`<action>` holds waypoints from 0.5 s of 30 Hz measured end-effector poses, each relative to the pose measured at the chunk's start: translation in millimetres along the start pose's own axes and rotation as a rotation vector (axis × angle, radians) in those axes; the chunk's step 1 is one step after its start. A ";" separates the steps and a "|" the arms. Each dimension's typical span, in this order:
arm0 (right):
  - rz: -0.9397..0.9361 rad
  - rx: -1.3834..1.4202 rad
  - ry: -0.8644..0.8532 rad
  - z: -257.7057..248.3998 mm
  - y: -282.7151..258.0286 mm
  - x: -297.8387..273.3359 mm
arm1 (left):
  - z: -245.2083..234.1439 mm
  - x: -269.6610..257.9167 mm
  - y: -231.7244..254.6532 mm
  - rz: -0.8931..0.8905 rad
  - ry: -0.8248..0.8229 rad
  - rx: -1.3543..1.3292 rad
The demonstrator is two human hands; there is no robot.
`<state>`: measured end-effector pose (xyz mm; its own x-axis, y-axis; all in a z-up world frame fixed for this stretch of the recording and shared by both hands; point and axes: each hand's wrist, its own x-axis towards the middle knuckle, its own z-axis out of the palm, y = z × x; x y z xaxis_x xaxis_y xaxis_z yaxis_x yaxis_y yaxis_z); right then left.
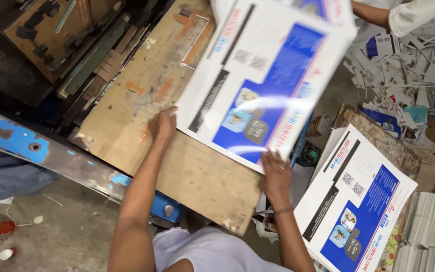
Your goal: The person repeatedly picks up printed paper sheets from a stack, places them onto a machine, and then removes them to place them on a different stack. The person handles the sheets one by one in a continuous loop.
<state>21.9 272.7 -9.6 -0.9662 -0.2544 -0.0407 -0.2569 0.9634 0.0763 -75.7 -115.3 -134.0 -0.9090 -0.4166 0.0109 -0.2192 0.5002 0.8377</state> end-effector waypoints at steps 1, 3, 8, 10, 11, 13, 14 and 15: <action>-0.063 0.022 -0.037 -0.7 -19.0 20.3 | -0.4 13.6 -18.1 -0.176 0.029 0.164; -0.171 0.091 0.024 -6.2 -51.1 52.4 | -5.1 37.7 -51.6 -0.234 0.146 0.365; -0.421 0.222 0.128 -36.9 -84.3 77.4 | -41.8 82.4 -135.7 -0.210 0.463 0.430; -0.450 0.284 0.310 -48.5 -80.3 63.9 | -63.4 103.4 -162.5 -0.258 0.453 0.469; -0.432 0.314 0.403 -53.9 -72.1 53.0 | -74.7 115.3 -173.0 -0.374 0.408 0.507; -0.342 0.383 0.549 -56.9 -56.3 28.6 | -103.8 128.9 -188.3 -0.394 0.392 0.457; -0.271 0.423 0.601 -56.1 -45.4 13.1 | -122.4 130.6 -190.8 -0.352 0.398 0.403; -0.199 0.451 0.592 -50.1 -35.7 1.4 | -144.7 130.7 -189.3 -0.227 0.428 0.310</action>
<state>28.7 233.7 37.5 -0.7849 -0.3064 0.5386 -0.5166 0.8035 -0.2958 -101.8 -374.3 -212.2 -0.6169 -0.7773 0.1236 -0.5440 0.5346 0.6467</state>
